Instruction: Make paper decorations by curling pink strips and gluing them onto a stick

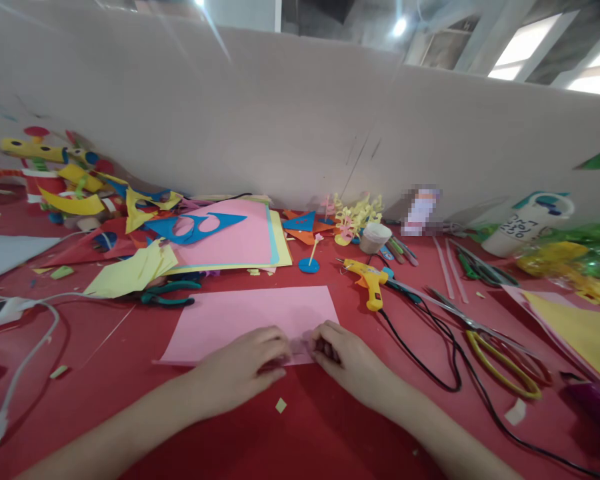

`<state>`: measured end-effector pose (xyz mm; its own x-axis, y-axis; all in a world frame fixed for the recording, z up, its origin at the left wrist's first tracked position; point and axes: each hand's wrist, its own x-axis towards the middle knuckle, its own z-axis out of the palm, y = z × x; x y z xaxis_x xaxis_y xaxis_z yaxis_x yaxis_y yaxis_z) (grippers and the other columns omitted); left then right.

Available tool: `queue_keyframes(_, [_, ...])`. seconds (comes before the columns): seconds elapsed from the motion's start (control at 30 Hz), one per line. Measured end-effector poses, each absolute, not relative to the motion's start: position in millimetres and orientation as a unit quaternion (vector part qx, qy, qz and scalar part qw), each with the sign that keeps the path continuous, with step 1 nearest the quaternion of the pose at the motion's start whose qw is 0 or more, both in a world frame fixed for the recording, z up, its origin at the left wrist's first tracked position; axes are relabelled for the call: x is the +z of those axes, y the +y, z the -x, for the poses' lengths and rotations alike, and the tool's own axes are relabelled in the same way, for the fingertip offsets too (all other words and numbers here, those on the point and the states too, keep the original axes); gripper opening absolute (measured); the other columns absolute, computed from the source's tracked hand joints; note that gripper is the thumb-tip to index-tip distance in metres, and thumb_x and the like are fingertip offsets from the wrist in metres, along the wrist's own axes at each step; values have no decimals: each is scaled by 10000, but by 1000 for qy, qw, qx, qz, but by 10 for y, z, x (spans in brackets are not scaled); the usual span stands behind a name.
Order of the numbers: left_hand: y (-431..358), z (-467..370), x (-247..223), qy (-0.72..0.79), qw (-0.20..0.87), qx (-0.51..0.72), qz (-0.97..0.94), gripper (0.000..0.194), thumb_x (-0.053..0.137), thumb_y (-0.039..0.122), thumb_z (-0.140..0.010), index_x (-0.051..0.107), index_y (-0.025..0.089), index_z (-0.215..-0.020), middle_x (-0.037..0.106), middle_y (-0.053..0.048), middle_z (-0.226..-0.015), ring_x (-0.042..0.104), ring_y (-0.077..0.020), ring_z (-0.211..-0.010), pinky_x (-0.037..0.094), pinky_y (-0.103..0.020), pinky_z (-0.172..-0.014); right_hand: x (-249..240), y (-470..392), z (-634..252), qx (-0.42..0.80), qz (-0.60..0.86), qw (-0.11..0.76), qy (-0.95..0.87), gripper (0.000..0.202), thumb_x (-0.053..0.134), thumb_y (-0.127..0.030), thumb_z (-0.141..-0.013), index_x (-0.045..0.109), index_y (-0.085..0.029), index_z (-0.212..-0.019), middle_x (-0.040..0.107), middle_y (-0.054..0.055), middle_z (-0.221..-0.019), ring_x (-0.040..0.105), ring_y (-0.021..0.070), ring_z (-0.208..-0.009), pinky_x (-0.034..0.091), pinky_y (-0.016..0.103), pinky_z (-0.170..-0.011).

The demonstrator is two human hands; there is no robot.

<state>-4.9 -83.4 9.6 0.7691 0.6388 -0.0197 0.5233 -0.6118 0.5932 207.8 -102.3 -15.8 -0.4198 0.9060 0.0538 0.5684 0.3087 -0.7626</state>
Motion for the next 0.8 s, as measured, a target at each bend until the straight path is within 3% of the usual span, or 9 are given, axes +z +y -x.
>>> queue_keyframes(0.2, [-724,253,172,399,378,91,-830,73,499,128,-765,545,185,-758,548,24,-735,496,-115,-668,414,-217,-625,-103,-1007,-2105,349,488,232,-766,179,467,-29,-756,505,-196,-811,519,-6,-797,481,100,-660,391,204,-600])
queue_keyframes(0.4, [-711,280,150,354,405,100,-837,131,487,123,-787,592,202,-784,576,5,-826,534,-127,-797,414,-226,-738,-120,-1044,-2103,312,468,231,-794,211,440,-30,-793,528,-196,-889,504,16,-874,505,105,-724,431,222,-673])
queue_keyframes(0.63, [-714,296,138,332,396,87,-852,189,474,152,-823,644,232,-850,583,-9,-899,548,-130,-844,416,-230,-770,-201,-1086,-2116,125,379,132,-908,445,453,-85,-853,522,-390,-1170,501,26,-946,477,161,-863,416,270,-725])
queue_keyframes(0.8, [-652,372,182,331,391,41,-858,201,497,221,-832,693,250,-867,570,-15,-873,549,-128,-802,410,-209,-712,-187,-1087,-2119,92,363,115,-920,554,456,-33,-829,468,-416,-1229,514,28,-936,473,148,-816,409,253,-702])
